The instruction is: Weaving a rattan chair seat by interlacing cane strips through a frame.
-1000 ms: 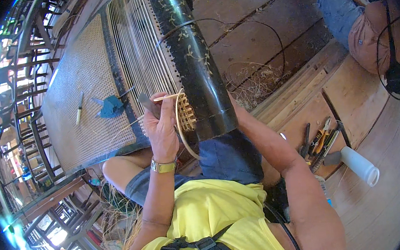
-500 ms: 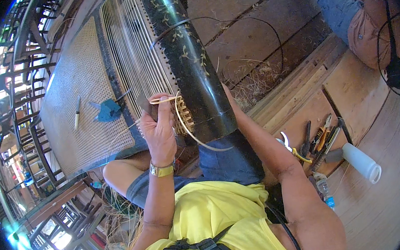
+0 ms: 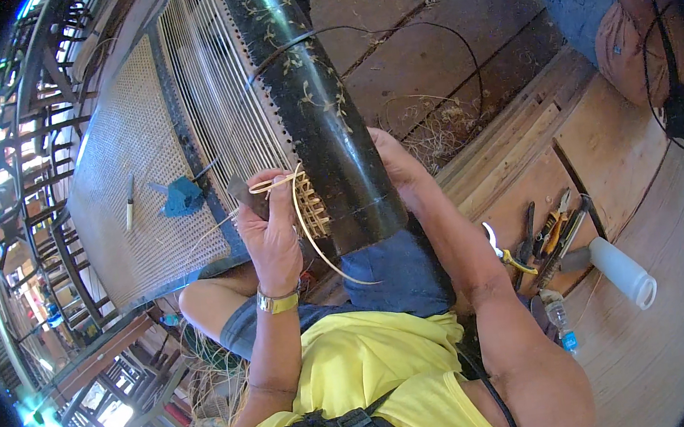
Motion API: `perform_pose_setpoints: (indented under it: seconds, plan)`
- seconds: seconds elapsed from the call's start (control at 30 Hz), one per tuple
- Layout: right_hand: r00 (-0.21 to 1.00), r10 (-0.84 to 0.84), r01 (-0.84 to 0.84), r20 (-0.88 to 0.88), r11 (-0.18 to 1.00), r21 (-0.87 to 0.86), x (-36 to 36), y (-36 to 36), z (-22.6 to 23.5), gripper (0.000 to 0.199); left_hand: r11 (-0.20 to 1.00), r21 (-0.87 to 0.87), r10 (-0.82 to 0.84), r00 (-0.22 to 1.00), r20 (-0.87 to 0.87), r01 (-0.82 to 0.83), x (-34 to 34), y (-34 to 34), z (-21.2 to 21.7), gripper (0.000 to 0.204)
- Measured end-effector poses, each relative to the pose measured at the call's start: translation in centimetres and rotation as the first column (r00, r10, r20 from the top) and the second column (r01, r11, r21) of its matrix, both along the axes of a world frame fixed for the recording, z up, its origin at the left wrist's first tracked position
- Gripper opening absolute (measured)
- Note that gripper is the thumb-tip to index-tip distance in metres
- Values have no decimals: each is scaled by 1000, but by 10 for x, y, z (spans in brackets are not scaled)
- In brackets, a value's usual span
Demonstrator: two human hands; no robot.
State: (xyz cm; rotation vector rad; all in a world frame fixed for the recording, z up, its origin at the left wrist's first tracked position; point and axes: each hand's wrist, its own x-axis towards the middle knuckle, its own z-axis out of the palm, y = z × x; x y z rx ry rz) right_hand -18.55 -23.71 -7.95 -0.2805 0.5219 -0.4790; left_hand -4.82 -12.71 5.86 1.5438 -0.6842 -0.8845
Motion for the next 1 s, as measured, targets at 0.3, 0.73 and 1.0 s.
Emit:
perform_pose_setpoints:
  seconds: [0.3,0.73,1.0]
  plan:
    - [899,-220,115,378,952,282,26,36,12,41,1000,-27,-14,999,30,15,7,-4,-3,10]
    - [908,-230,139,352,954,265,31,34,-6,41,995,11,-97,978,186,96,1,-5,4,16]
    - [902,-255,165,349,949,268,32,36,-7,41,995,-89,-9,940,341,42,-1,-6,-13,8]
